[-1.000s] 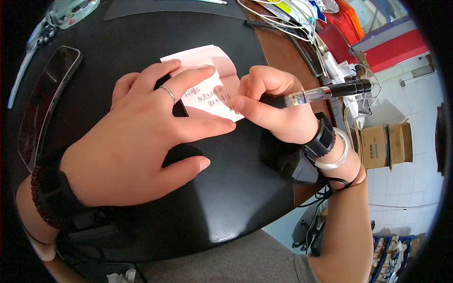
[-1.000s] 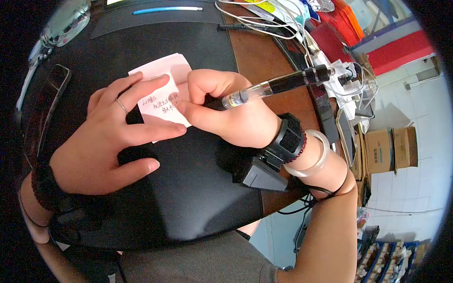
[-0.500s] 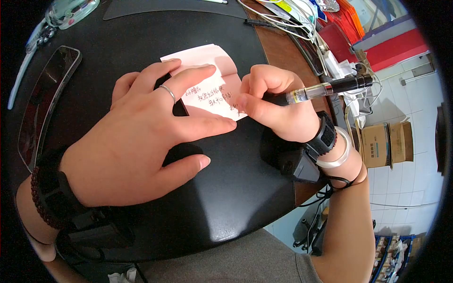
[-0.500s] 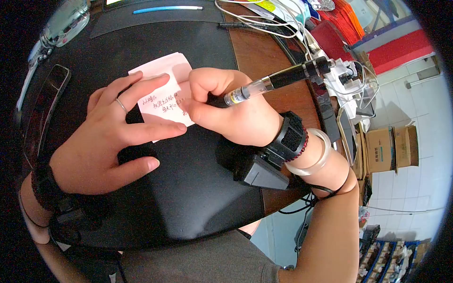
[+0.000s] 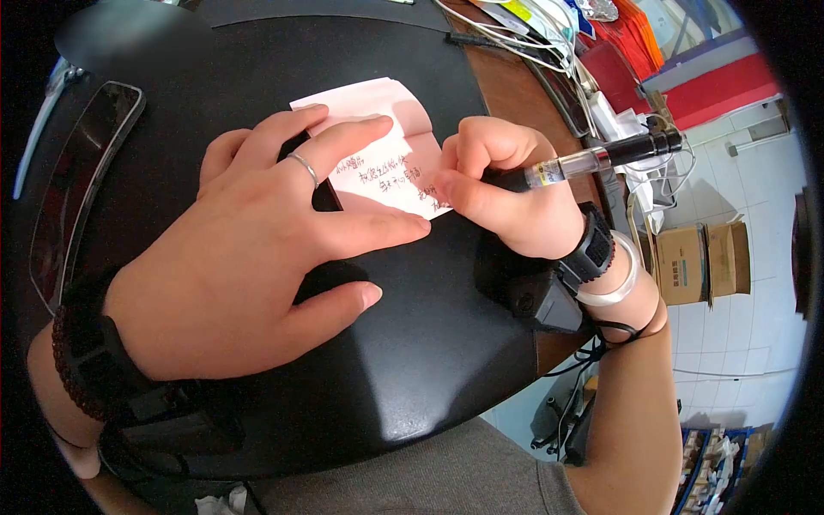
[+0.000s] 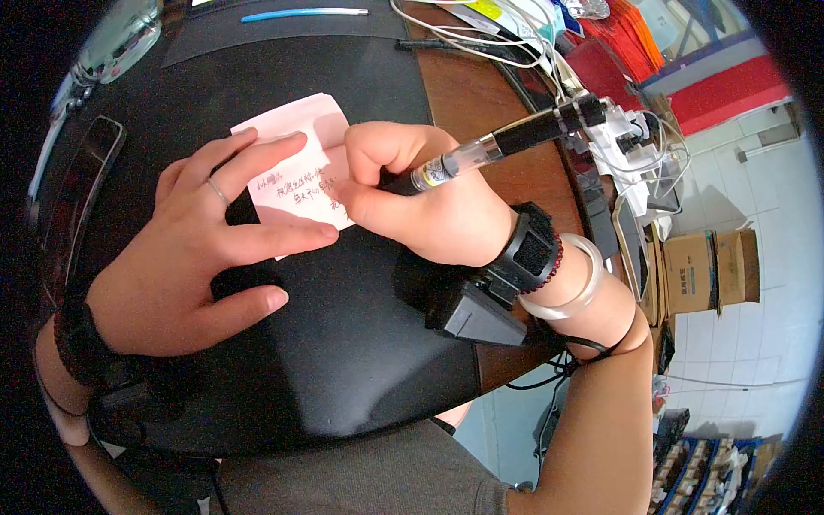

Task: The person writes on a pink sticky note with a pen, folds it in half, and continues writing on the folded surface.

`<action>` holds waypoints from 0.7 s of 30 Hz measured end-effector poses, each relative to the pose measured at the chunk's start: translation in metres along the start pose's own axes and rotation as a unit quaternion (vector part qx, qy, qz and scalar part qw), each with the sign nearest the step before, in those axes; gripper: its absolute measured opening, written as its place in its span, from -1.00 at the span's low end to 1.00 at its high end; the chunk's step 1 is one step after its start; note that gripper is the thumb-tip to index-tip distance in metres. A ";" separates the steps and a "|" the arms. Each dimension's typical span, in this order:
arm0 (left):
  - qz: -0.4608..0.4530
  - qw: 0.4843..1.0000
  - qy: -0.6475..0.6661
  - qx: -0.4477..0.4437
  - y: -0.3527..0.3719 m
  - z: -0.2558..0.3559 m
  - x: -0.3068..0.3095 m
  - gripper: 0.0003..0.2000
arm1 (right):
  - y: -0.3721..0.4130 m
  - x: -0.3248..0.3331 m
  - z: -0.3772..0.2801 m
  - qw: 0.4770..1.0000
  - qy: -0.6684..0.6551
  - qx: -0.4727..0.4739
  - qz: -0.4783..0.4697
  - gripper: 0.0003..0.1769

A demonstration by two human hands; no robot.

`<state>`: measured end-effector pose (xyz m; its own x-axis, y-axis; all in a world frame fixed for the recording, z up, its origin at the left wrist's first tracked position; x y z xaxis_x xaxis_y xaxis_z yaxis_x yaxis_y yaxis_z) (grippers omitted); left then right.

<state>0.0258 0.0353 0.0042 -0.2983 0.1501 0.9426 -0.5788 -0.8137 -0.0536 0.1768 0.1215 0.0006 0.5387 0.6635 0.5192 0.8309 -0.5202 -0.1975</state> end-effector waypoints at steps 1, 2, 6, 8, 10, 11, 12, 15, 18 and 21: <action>-0.004 1.000 -0.001 0.003 0.000 0.000 0.000 -0.53 | 0.000 0.000 0.000 1.000 0.001 0.009 0.003 -0.73; -0.007 1.000 -0.002 0.005 0.000 0.000 0.000 -0.53 | 0.000 0.001 0.000 1.000 0.001 0.009 0.004 -0.73; -0.009 1.000 -0.006 0.004 0.000 -0.001 -0.001 -0.53 | 0.000 0.000 -0.001 1.000 0.002 0.009 0.002 -0.72; -0.016 1.000 -0.004 0.008 0.000 -0.001 -0.001 -0.54 | 0.000 0.001 0.000 1.000 -0.010 0.007 0.008 -0.72; -0.014 1.000 -0.004 0.007 0.000 -0.001 -0.001 -0.54 | 0.001 0.002 -0.001 1.000 0.010 0.016 -0.002 -0.72; -0.010 1.000 0.001 0.006 0.000 0.000 0.000 -0.55 | 0.000 0.002 -0.002 1.000 0.010 0.020 0.000 -0.72; -0.011 1.000 -0.002 0.006 0.000 0.000 0.000 -0.55 | 0.000 0.001 0.000 1.000 -0.012 -0.001 0.007 -0.71; -0.021 1.000 -0.009 0.009 -0.001 0.001 0.001 -0.55 | 0.000 0.004 0.002 0.999 -0.032 -0.028 -0.006 -0.70; -0.024 1.000 -0.013 0.012 -0.001 0.001 0.000 -0.55 | 0.000 0.004 0.001 0.999 -0.028 -0.027 -0.019 -0.68; -0.023 1.000 -0.015 0.011 -0.001 0.001 0.000 -0.55 | 0.000 0.002 0.003 0.999 -0.031 -0.007 -0.011 -0.70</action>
<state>0.0273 0.0356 0.0043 -0.2483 0.1706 0.9536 -0.5737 -0.8190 -0.0028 0.1787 0.1245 -0.0011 0.5284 0.7065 0.4709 0.8409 -0.5120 -0.1755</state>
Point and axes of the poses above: each hand's wrist, its own y-axis away from the middle knuckle, its own x-axis out of the back of the hand, z = x × y, the point moved 5 cm from there along -y, towards the middle knuckle, and after that the axes turned 6 degrees about -z, right-handed, at the moved point
